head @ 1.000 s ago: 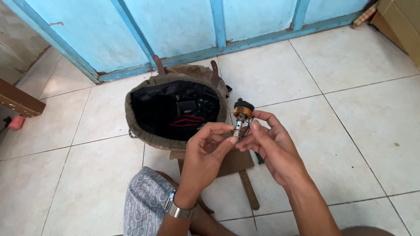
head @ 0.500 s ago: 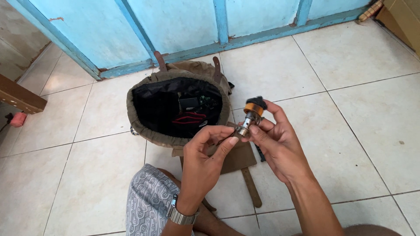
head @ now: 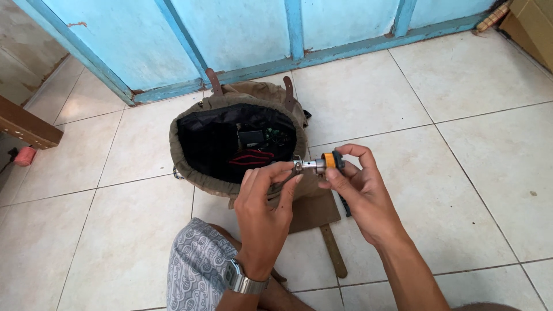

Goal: Packing a backpack by placing clothes and small objects inside.

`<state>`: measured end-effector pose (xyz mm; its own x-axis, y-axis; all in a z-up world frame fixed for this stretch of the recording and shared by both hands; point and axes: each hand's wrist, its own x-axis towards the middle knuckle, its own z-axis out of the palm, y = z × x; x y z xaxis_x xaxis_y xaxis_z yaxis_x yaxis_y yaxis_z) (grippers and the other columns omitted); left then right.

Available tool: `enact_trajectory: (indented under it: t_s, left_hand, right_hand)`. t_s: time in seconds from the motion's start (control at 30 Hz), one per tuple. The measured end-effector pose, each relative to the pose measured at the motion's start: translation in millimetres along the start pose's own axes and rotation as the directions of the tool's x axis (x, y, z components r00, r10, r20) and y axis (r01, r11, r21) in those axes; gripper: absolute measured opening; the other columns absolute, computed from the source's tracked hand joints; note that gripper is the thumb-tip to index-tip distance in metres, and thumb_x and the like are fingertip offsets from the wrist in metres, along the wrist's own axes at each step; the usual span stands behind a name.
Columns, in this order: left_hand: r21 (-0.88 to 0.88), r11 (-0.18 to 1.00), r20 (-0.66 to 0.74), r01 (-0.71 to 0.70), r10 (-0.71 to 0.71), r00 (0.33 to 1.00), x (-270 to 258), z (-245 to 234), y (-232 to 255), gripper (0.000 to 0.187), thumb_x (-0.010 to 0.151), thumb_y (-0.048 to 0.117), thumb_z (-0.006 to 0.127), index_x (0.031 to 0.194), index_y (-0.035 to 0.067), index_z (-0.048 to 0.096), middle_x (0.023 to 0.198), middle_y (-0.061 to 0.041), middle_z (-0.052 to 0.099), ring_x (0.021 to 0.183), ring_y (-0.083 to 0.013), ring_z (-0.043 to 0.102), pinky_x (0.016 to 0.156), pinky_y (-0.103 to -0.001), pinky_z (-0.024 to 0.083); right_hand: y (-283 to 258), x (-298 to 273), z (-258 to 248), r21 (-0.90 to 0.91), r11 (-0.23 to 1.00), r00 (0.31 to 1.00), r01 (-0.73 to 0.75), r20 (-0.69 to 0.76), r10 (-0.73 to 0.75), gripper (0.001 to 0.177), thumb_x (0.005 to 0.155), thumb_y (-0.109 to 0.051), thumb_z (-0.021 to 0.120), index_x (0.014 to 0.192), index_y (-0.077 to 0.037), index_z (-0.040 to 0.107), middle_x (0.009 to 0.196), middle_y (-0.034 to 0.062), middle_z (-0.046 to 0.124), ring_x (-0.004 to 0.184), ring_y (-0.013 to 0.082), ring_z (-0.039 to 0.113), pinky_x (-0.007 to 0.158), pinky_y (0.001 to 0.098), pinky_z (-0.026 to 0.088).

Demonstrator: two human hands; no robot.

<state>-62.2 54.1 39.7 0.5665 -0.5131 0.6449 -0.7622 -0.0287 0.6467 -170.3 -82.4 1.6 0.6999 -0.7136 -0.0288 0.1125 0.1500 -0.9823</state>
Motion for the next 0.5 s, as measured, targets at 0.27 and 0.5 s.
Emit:
enact_trajectory:
  t_s: [0.27, 0.5]
  left_hand:
    - [0.032, 0.997, -0.076, -0.067, 0.069, 0.995, -3.5, 6.5, -2.7, 0.016, 0.089, 0.002, 0.078, 0.103, 0.003, 0.070, 0.094, -0.006, 0.072, 0.087, -0.0202, 0.068, 0.075, -0.033, 0.054]
    - [-0.203, 0.974, -0.041, 0.104, -0.115, 0.993, -1.7, 5.5, 2.1, 0.036, 0.090, 0.011, 0.079, 0.121, 0.001, 0.063, 0.115, -0.010, 0.068, 0.103, -0.0218, 0.069, 0.089, -0.035, 0.058]
  right_hand:
    - [-13.4, -1.8, 2.0, 0.000, 0.995, 0.990, -0.102, 0.100, 0.101, 0.041, 0.093, -0.018, 0.064, 0.132, -0.006, 0.059, 0.096, 0.0116, 0.070, 0.090, 0.0193, 0.073, 0.083, 0.0361, 0.062]
    - [-7.4, -3.3, -2.5, 0.087, 0.996, 0.983, 0.024, 0.177, -0.039, 0.043, 0.093, -0.013, 0.064, 0.133, -0.002, 0.053, 0.102, 0.0150, 0.073, 0.095, 0.0214, 0.075, 0.090, 0.0377, 0.063]
